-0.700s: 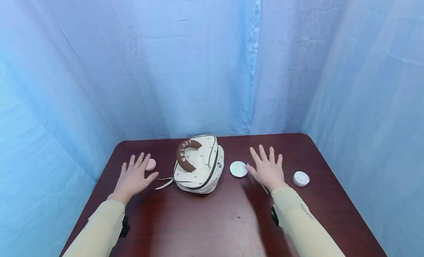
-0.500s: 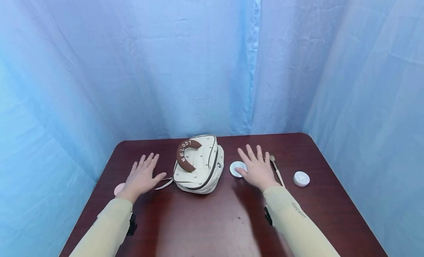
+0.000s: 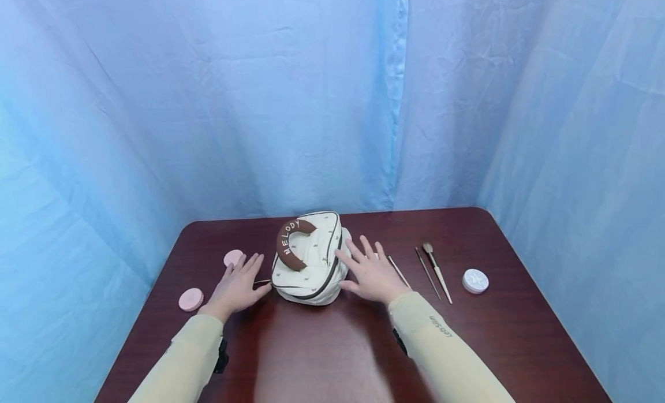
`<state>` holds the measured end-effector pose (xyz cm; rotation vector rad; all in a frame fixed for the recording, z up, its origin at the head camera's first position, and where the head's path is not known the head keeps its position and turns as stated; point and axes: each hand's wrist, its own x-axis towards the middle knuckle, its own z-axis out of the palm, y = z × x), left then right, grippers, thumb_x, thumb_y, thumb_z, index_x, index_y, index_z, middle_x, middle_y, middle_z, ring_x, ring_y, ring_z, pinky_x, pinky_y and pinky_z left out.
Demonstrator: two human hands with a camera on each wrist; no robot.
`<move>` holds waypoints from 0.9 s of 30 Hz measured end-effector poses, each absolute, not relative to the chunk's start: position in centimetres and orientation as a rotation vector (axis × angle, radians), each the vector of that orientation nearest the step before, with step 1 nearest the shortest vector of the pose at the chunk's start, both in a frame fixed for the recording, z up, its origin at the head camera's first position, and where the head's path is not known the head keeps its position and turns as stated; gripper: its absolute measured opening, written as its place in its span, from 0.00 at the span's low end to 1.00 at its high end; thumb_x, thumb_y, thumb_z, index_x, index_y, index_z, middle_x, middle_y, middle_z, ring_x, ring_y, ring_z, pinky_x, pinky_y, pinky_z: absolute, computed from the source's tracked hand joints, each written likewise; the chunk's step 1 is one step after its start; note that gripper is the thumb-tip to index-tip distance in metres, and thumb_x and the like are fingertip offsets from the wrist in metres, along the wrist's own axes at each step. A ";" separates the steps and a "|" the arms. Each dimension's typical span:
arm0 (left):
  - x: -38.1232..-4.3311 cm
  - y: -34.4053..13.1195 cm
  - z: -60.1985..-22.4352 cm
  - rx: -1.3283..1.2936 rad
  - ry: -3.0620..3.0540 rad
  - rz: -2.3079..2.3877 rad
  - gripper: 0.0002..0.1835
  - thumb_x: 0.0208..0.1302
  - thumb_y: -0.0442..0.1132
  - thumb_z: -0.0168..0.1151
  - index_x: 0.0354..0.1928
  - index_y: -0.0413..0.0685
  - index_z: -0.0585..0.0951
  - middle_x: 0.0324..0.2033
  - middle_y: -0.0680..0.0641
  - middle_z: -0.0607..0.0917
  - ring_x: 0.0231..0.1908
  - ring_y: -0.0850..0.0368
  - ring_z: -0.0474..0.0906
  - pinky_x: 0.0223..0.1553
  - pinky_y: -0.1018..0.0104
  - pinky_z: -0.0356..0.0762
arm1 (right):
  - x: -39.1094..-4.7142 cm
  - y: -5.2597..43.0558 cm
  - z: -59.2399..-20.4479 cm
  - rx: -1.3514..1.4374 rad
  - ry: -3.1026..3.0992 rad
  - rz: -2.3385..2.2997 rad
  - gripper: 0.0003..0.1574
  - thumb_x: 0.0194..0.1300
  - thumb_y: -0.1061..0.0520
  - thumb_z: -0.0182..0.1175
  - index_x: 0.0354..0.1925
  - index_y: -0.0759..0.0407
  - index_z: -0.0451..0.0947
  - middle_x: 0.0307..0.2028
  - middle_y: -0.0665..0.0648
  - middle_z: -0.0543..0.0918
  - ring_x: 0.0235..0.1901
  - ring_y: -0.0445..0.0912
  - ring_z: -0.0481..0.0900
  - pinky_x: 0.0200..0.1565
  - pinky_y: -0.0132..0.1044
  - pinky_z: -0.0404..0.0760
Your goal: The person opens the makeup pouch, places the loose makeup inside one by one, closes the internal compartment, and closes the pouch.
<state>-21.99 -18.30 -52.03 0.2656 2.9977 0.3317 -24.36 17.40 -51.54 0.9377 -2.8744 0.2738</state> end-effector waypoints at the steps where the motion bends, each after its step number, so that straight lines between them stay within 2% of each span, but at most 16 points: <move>1: -22.0 -18.3 -52.3 0.255 2.990 0.327 0.46 0.69 0.58 0.63 0.79 0.43 0.58 0.77 0.38 0.60 0.78 0.33 0.47 0.75 0.35 0.45 | -24.4 17.1 -51.6 0.970 -2.869 0.269 0.48 0.67 0.29 0.60 0.78 0.44 0.62 0.78 0.60 0.58 0.78 0.66 0.47 0.71 0.70 0.52; 8: -21.8 -18.0 -53.5 0.237 2.967 0.386 0.43 0.68 0.53 0.65 0.77 0.39 0.62 0.76 0.37 0.63 0.77 0.33 0.50 0.75 0.37 0.48 | -24.1 15.8 -52.2 1.136 -2.834 0.275 0.49 0.67 0.30 0.61 0.78 0.44 0.61 0.79 0.61 0.56 0.78 0.67 0.47 0.72 0.68 0.51; 13: -21.7 -17.9 -54.0 0.238 2.975 0.395 0.38 0.69 0.50 0.66 0.74 0.39 0.67 0.73 0.37 0.68 0.76 0.32 0.54 0.73 0.38 0.54 | -23.9 15.2 -52.2 1.194 -2.815 0.242 0.49 0.67 0.31 0.61 0.78 0.45 0.62 0.79 0.61 0.56 0.78 0.67 0.48 0.72 0.67 0.51; 20: -21.4 -18.0 -54.8 0.322 3.033 0.426 0.27 0.67 0.43 0.68 0.64 0.39 0.78 0.65 0.37 0.78 0.69 0.34 0.69 0.68 0.43 0.67 | -23.6 14.7 -52.3 1.224 -2.798 0.226 0.47 0.68 0.31 0.61 0.76 0.47 0.65 0.78 0.62 0.58 0.77 0.67 0.50 0.71 0.68 0.53; 27: -20.9 -18.0 -55.2 0.312 3.086 0.433 0.17 0.66 0.38 0.69 0.55 0.43 0.85 0.61 0.39 0.82 0.64 0.39 0.76 0.61 0.44 0.75 | -23.3 14.5 -52.3 1.218 -2.785 0.215 0.46 0.67 0.32 0.62 0.75 0.49 0.68 0.78 0.62 0.60 0.77 0.68 0.52 0.71 0.69 0.54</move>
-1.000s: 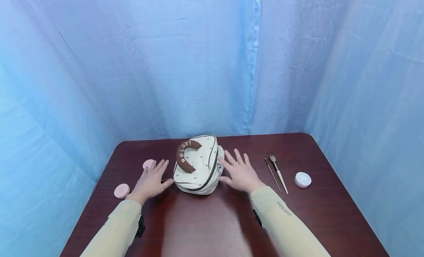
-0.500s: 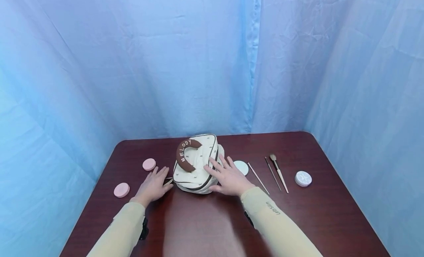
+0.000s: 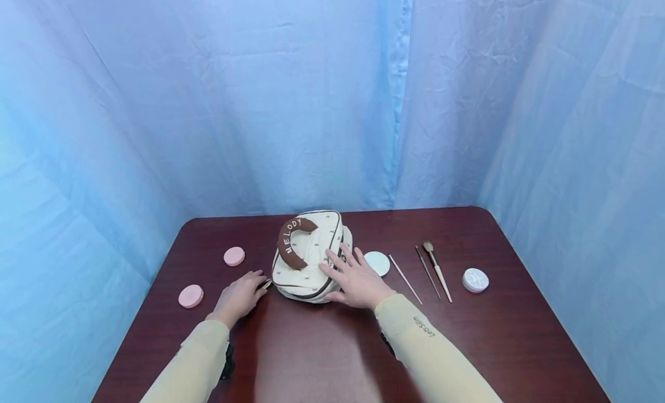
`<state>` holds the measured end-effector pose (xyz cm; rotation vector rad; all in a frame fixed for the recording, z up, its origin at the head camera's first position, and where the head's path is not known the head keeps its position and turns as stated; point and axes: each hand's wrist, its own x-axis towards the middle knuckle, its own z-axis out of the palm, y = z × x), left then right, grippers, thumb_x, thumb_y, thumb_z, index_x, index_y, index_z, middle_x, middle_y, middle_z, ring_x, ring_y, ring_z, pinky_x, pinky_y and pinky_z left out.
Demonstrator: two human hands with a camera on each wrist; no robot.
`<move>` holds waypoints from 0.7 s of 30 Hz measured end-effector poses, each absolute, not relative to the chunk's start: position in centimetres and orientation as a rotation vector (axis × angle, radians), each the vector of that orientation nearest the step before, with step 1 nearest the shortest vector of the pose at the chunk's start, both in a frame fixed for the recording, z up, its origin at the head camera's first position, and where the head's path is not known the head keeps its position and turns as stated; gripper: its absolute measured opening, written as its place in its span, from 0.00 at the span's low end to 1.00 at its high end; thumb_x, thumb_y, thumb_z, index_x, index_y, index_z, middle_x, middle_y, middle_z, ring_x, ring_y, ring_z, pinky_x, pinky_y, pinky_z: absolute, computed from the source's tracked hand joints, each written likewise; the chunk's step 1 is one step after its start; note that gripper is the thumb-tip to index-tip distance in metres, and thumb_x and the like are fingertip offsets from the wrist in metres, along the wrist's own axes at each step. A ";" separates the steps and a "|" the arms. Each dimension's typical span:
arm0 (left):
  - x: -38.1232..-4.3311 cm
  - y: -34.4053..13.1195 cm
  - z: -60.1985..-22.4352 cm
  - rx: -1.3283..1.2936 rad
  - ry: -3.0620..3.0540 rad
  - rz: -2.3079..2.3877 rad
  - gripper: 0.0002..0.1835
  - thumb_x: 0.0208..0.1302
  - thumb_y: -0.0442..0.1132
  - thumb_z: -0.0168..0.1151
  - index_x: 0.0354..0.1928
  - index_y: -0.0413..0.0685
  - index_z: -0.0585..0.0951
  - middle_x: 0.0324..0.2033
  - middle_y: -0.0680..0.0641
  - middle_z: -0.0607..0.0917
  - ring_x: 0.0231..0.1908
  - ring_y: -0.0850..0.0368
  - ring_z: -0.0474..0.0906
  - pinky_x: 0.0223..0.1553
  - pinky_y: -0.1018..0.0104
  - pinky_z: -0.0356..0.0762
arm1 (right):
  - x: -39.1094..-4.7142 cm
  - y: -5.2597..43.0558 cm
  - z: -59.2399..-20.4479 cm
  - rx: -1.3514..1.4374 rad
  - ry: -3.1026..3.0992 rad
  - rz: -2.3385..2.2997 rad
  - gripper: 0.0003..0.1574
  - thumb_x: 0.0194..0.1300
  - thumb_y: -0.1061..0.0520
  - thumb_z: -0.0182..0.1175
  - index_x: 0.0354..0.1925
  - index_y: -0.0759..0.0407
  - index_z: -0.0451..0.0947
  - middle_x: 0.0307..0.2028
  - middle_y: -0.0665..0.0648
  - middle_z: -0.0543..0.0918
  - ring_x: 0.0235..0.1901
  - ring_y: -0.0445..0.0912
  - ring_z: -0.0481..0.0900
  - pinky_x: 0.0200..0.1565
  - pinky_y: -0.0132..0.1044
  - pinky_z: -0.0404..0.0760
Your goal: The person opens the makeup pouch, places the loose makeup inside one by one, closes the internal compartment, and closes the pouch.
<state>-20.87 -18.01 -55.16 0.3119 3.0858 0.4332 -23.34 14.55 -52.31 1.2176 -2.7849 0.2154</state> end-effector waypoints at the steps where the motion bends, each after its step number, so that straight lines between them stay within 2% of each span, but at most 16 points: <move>1: -20.8 -18.0 -55.2 0.307 3.097 0.422 0.15 0.65 0.38 0.69 0.53 0.44 0.86 0.60 0.40 0.83 0.63 0.40 0.77 0.60 0.44 0.76 | -23.3 14.6 -52.3 1.218 -2.778 0.217 0.46 0.66 0.32 0.62 0.74 0.50 0.68 0.77 0.63 0.60 0.76 0.69 0.52 0.70 0.69 0.54; 7: -20.6 -18.0 -55.5 0.300 3.181 0.359 0.07 0.65 0.35 0.69 0.44 0.48 0.89 0.54 0.43 0.87 0.56 0.45 0.83 0.51 0.45 0.82 | -23.3 14.6 -52.7 1.222 -2.747 0.203 0.44 0.66 0.33 0.63 0.73 0.50 0.71 0.76 0.63 0.62 0.76 0.69 0.53 0.70 0.68 0.57; 13: -20.1 -18.1 -55.7 0.327 3.253 0.345 0.03 0.65 0.34 0.68 0.38 0.49 0.89 0.46 0.46 0.89 0.44 0.46 0.87 0.40 0.46 0.84 | -23.6 14.5 -53.1 1.275 -2.642 0.193 0.35 0.68 0.40 0.65 0.68 0.50 0.76 0.74 0.65 0.67 0.74 0.70 0.57 0.69 0.66 0.61; 16: -19.9 -18.2 -55.7 0.359 3.270 0.345 0.03 0.65 0.34 0.67 0.33 0.49 0.87 0.37 0.48 0.89 0.37 0.46 0.87 0.35 0.46 0.83 | -23.9 14.4 -53.3 1.333 -2.547 0.215 0.28 0.68 0.46 0.67 0.62 0.53 0.80 0.70 0.67 0.72 0.72 0.71 0.62 0.68 0.65 0.64; 21: -19.7 -18.4 -55.7 0.406 3.295 0.346 0.10 0.64 0.32 0.66 0.26 0.52 0.80 0.25 0.49 0.84 0.29 0.46 0.85 0.28 0.47 0.79 | -24.1 14.0 -53.3 1.391 -2.424 0.251 0.13 0.65 0.51 0.69 0.44 0.57 0.83 0.62 0.68 0.80 0.67 0.68 0.71 0.66 0.62 0.69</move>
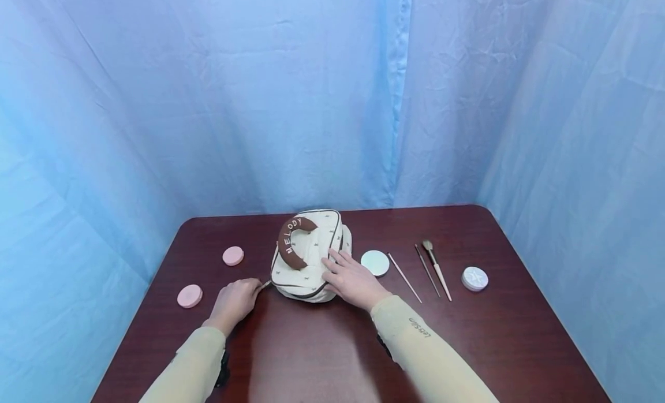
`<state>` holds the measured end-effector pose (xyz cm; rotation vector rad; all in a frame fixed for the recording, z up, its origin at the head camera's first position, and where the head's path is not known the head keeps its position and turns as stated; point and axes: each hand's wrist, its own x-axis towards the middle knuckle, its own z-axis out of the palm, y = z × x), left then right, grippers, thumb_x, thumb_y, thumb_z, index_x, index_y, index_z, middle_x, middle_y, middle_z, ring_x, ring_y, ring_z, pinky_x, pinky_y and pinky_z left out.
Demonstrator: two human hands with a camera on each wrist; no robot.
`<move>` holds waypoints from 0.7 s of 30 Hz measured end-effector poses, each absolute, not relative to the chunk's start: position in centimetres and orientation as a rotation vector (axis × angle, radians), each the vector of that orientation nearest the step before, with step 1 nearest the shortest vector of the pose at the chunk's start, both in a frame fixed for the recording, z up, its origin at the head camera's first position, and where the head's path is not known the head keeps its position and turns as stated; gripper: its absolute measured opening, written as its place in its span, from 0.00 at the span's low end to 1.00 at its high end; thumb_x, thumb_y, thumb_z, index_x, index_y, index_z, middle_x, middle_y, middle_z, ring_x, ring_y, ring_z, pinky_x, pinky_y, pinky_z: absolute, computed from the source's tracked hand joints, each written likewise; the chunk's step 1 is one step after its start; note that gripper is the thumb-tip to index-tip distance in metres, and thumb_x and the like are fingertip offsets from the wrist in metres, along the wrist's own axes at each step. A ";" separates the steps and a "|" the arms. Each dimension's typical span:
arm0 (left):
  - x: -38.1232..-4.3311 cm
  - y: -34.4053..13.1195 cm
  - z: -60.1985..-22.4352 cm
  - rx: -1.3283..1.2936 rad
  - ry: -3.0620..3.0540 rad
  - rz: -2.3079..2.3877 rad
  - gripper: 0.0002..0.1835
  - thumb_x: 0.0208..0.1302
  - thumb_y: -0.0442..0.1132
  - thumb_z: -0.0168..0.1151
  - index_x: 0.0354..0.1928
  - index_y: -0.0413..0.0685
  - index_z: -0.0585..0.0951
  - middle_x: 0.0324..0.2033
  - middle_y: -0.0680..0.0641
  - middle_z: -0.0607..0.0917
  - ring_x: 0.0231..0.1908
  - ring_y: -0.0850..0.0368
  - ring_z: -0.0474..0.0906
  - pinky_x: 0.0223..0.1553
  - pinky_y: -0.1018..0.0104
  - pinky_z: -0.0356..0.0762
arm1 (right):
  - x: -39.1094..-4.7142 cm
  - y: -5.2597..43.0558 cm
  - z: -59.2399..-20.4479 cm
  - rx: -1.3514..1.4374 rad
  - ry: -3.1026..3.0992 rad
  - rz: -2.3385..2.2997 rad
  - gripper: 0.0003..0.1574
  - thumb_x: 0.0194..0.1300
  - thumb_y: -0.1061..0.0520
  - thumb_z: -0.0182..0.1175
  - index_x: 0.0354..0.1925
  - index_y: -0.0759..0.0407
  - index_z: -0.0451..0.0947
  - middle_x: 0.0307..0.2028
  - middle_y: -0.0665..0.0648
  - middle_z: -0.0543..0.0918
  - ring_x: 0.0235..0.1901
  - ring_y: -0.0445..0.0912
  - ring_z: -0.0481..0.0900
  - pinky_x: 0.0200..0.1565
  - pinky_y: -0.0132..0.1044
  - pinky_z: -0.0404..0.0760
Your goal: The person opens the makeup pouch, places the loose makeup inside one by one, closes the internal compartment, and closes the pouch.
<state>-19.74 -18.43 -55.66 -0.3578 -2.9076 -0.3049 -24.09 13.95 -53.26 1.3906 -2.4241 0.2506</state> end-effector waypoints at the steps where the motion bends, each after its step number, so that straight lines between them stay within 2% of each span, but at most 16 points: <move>1: -19.7 -18.5 -55.7 -0.363 -2.899 -0.299 0.10 0.63 0.32 0.67 0.26 0.51 0.80 0.24 0.49 0.84 0.28 0.46 0.84 0.27 0.47 0.79 | -24.1 13.8 -53.2 1.390 -2.413 0.242 0.11 0.65 0.52 0.69 0.41 0.57 0.83 0.61 0.67 0.81 0.66 0.67 0.73 0.66 0.61 0.70; 4: -19.4 -18.6 -55.6 -0.376 -2.874 -0.268 0.07 0.62 0.32 0.67 0.28 0.50 0.82 0.23 0.49 0.85 0.26 0.46 0.84 0.26 0.48 0.78 | -24.0 13.5 -53.1 1.367 -2.399 0.209 0.10 0.66 0.53 0.68 0.35 0.58 0.81 0.57 0.65 0.84 0.63 0.64 0.77 0.64 0.58 0.74; 8: -19.1 -18.7 -55.5 -0.405 -2.848 -0.232 0.05 0.62 0.31 0.68 0.31 0.49 0.83 0.23 0.49 0.85 0.25 0.48 0.84 0.24 0.50 0.78 | -23.8 13.2 -53.2 1.316 -2.394 0.195 0.10 0.66 0.54 0.68 0.32 0.58 0.81 0.53 0.62 0.86 0.59 0.62 0.81 0.62 0.55 0.77; 12: -18.9 -18.7 -55.4 -0.452 -2.817 -0.209 0.06 0.63 0.32 0.67 0.30 0.49 0.82 0.21 0.50 0.84 0.22 0.49 0.82 0.22 0.52 0.77 | -23.6 13.0 -53.2 1.260 -2.377 0.208 0.12 0.64 0.55 0.70 0.30 0.60 0.79 0.51 0.62 0.87 0.56 0.60 0.83 0.60 0.53 0.79; 19: -18.1 -18.6 -55.3 -0.485 -2.804 -0.223 0.09 0.63 0.32 0.67 0.27 0.50 0.80 0.20 0.51 0.82 0.21 0.49 0.81 0.20 0.52 0.76 | -23.4 12.5 -53.5 1.181 -2.414 0.199 0.12 0.65 0.54 0.70 0.31 0.60 0.79 0.50 0.62 0.88 0.55 0.59 0.84 0.59 0.51 0.79; 21: -17.8 -18.6 -55.2 -0.489 -2.807 -0.229 0.08 0.64 0.33 0.67 0.27 0.50 0.80 0.20 0.50 0.83 0.22 0.49 0.82 0.21 0.51 0.76 | -23.4 12.4 -53.6 1.158 -2.436 0.188 0.12 0.66 0.54 0.69 0.35 0.62 0.82 0.50 0.62 0.88 0.55 0.58 0.84 0.60 0.50 0.79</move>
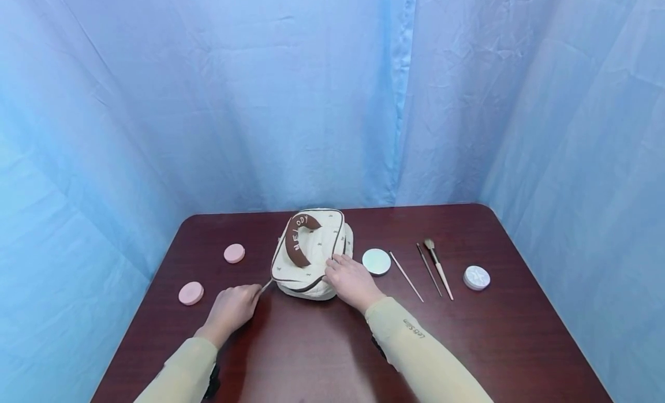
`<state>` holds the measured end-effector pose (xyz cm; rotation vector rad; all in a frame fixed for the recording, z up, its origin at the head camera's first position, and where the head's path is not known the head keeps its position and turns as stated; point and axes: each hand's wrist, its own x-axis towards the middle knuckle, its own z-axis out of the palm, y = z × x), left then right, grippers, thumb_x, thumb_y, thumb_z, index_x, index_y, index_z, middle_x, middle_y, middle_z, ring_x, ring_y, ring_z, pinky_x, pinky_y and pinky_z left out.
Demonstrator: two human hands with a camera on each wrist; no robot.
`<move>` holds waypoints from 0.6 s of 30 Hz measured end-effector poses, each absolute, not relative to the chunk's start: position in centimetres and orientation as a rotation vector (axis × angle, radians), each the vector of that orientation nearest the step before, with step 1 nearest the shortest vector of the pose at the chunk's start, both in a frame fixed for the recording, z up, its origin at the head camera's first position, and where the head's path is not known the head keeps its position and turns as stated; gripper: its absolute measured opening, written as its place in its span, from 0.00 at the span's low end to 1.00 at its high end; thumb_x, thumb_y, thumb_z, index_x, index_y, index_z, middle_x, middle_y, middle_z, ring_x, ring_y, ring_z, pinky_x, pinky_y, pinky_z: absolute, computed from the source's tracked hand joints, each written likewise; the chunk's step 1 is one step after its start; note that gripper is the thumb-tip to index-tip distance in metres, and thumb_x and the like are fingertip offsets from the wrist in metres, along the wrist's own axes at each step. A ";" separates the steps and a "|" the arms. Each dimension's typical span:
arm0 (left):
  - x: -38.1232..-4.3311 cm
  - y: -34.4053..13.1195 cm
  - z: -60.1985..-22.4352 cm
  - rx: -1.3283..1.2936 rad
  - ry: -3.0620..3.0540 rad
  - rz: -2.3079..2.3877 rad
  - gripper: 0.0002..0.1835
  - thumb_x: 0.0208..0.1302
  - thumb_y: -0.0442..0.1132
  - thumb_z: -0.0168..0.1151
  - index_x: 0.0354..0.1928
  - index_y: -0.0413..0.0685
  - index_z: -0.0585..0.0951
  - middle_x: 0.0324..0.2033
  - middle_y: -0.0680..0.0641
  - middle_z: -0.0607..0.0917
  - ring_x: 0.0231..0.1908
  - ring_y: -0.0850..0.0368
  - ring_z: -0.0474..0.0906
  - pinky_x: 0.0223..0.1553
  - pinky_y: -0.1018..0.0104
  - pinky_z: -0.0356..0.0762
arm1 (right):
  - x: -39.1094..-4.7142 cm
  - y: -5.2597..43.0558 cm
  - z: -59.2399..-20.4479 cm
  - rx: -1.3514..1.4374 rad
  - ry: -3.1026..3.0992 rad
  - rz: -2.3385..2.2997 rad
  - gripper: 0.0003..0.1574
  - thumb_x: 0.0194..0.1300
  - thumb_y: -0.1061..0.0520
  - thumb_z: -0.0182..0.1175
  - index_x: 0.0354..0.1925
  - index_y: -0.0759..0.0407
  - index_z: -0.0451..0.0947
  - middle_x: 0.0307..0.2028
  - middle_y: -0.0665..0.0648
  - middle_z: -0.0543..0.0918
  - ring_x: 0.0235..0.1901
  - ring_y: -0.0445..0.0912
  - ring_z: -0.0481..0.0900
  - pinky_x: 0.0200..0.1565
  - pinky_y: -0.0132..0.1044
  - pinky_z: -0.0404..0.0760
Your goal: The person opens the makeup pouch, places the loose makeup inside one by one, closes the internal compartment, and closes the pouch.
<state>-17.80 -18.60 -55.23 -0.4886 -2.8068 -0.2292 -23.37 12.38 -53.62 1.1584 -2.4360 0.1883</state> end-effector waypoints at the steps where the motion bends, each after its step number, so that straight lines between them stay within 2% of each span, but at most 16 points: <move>1: -17.7 -18.6 -55.2 -0.492 -2.808 -0.232 0.08 0.64 0.33 0.67 0.27 0.50 0.80 0.21 0.50 0.83 0.22 0.49 0.82 0.21 0.51 0.77 | -23.4 12.3 -53.7 1.148 -2.444 0.184 0.12 0.66 0.53 0.69 0.37 0.63 0.83 0.50 0.62 0.88 0.55 0.58 0.84 0.60 0.50 0.79; 5: -17.2 -18.6 -55.2 -0.517 -2.787 -0.240 0.08 0.63 0.33 0.67 0.27 0.50 0.81 0.21 0.51 0.83 0.22 0.50 0.82 0.22 0.52 0.77 | -23.2 12.1 -53.8 1.116 -2.452 0.189 0.17 0.66 0.54 0.69 0.45 0.66 0.86 0.49 0.64 0.88 0.54 0.58 0.85 0.59 0.50 0.80; 18: -15.6 -18.2 -55.4 -0.594 -2.708 -0.224 0.08 0.60 0.32 0.69 0.27 0.50 0.81 0.21 0.52 0.84 0.22 0.53 0.82 0.21 0.55 0.77 | -23.0 11.5 -53.9 1.062 -2.495 0.153 0.15 0.67 0.55 0.67 0.44 0.66 0.86 0.47 0.63 0.88 0.53 0.57 0.85 0.59 0.49 0.80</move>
